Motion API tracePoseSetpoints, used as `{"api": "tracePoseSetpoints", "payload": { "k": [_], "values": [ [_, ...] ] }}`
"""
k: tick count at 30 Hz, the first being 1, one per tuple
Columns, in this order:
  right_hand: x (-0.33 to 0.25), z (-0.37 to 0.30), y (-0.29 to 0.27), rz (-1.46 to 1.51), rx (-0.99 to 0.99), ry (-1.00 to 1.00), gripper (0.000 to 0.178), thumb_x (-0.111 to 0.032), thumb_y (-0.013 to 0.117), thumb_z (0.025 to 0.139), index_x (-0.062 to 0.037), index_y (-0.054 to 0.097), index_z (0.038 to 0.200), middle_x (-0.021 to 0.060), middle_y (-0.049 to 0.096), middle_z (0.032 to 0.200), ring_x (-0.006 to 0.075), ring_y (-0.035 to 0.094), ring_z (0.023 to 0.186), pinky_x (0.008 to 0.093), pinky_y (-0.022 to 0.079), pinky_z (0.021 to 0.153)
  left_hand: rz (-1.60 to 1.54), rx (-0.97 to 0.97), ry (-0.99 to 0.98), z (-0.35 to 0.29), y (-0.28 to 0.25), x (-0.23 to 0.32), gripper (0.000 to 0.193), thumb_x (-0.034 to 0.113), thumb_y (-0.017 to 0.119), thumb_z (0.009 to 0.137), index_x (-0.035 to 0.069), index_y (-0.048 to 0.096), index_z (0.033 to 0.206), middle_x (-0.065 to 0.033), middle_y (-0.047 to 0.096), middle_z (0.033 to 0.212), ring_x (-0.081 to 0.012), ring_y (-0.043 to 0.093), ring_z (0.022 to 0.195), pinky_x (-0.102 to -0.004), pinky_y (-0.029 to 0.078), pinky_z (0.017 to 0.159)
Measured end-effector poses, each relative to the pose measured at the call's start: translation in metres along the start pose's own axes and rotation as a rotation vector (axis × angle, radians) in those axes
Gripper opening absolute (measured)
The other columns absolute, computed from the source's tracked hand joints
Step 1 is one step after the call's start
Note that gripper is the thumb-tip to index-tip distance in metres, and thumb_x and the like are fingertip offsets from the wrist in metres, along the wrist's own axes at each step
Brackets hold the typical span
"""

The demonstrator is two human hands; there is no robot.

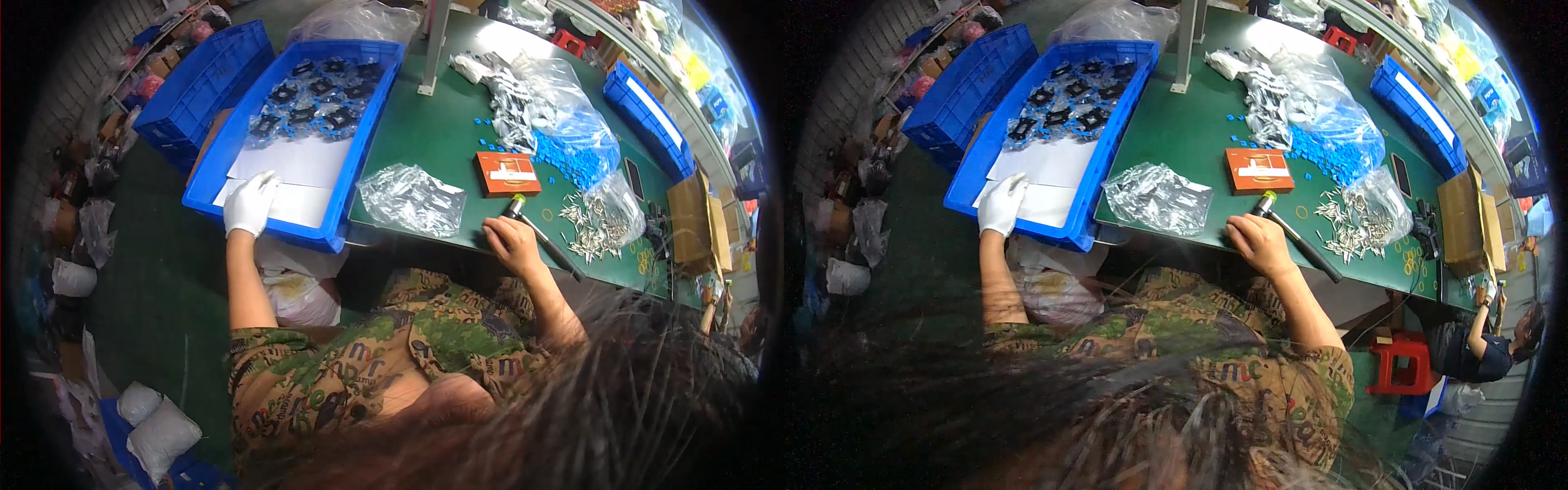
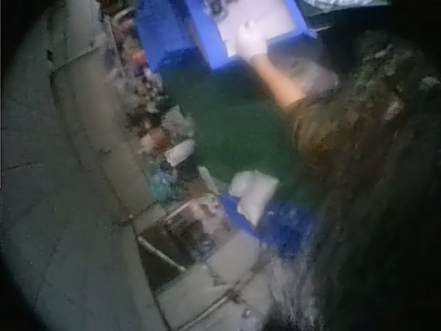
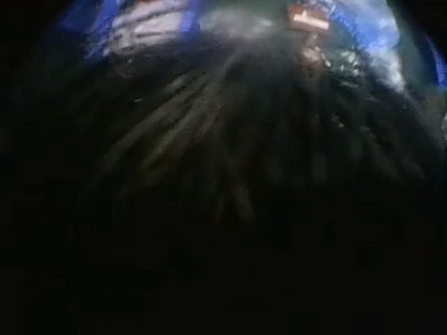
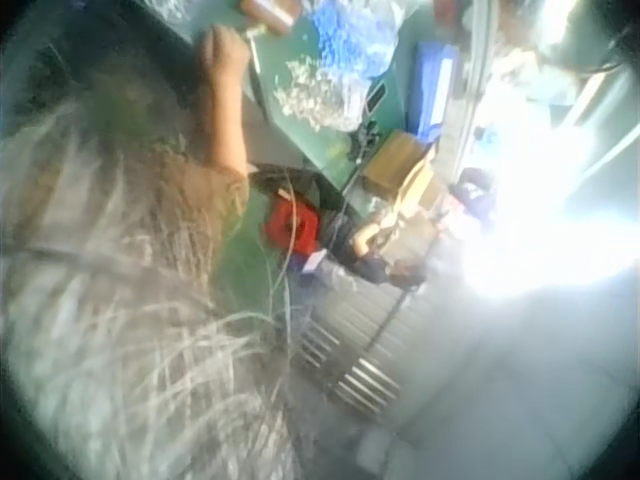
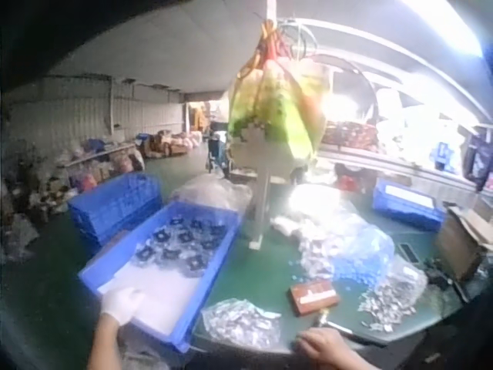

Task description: The person assembles small mechanical components at a workbench. They pick up black plastic parts and blue clips, insert metal pins, and use a hammer to secure the pieces together. The assembled units are then placed into clear plastic bags and organized into a blue crate.

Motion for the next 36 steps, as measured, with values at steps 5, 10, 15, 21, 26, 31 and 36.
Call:
{"api": "tracePoseSetpoints", "payload": {
  "k": [5,10,15,21,26,31,36],
  "values": [
    [-0.029,0.042,0.013,-0.031,-0.103,-0.142,0.023,-0.025,0.073,0.089,-0.0081,0.069,0.105,0.011,0.061,0.094,0.0321,0.061,0.088,0.0422,0.049,0.079,0.053,0.068,0.003,-0.002,0.001,-0.004,0.038,0.045,0.058,0.095,0.018,0.075,0.116,-0.0132,0.074,0.109,-0.0342,0.068,0.103,-0.0433,0.051,0.093],
    [-0.057,0.05,0.039,-0.17,-0.212,-0.249,0.029,-0.035,0.072,0.088,-0.0112,0.067,0.103,0.0063,0.06,0.099,0.0266,0.056,0.1,0.0417,0.043,0.086,0.101,0.106,-0.08,-0.002,0.005,-0.002,0.039,0.047,0.055,0.096,0.02,0.075,0.115,-0.0116,0.073,0.112,-0.0319,0.067,0.108,-0.0425,0.051,0.094],
    [-0.046,0.023,0.039,-0.107,-0.159,-0.387,0.008,-0.02,0.066,0.088,-0.014,0.066,0.094,0.0049,0.056,0.093,0.0252,0.055,0.094,0.041,0.041,0.08,0.091,0.125,-0.186,0.004,0.008,-0.015,0.041,0.049,0.053,0.096,0.022,0.074,0.117,-0.0097,0.072,0.118,-0.0301,0.067,0.11,-0.0397,0.05,0.097],
    [-0.03,0.005,0.018,-0.073,-0.188,-0.44,0.008,-0.019,0.067,0.086,-0.0125,0.064,0.09,0.0051,0.055,0.091,0.0257,0.055,0.092,0.0408,0.041,0.08,-0.043,0.607,-0.129,-0.02,-0.018,-0.036,0.033,0.034,0.056,0.099,0.012,0.074,0.116,-0.0129,0.072,0.116,-0.0306,0.067,0.11,-0.0394,0.051,0.097],
    [-0.017,-0.011,0.004,0.043,-0.213,-0.483,0.008,-0.018,0.065,0.086,-0.0128,0.065,0.092,0.0052,0.054,0.089,0.0259,0.054,0.09,0.0397,0.043,0.079,-0.645,0.717,-0.136,-0.143,0.048,0.097,0.01,0.008,0.06,0.099,0.0,0.066,0.096,-0.0063,0.064,0.084,-0.0158,0.056,0.071,-0.0319,0.047,0.068],
    [-0.024,-0.015,-0.007,0.092,-0.28,-0.519,0.011,-0.018,0.072,0.085,-0.0128,0.069,0.094,0.002,0.059,0.092,0.0237,0.055,0.09,0.038,0.044,0.079,-1.563,-0.211,-0.504,-0.202,0.207,0.19,0.023,0.019,0.059,0.102,0.001,0.065,0.116,-0.0073,0.071,0.099,-0.0139,0.068,0.079,-0.0236,0.053,0.064],
    [-0.02,-0.022,-0.007,0.082,-0.363,-0.524,0.018,-0.018,0.066,0.083,-0.0131,0.069,0.1,0.0021,0.058,0.099,0.0244,0.055,0.1,0.0381,0.044,0.085,-1.633,-0.636,-0.569,-0.193,0.248,0.223,0.028,0.024,0.064,0.1,0.006,0.064,0.122,-0.005,0.072,0.107,-0.0127,0.07,0.083,-0.024,0.056,0.065]
  ]
}}
Point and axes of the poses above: each hand's wrist, its own z-axis towards the middle knuckle, its own y-axis out of the palm, x = y × z, the point moved 8 cm from there along z, towards the middle knuckle
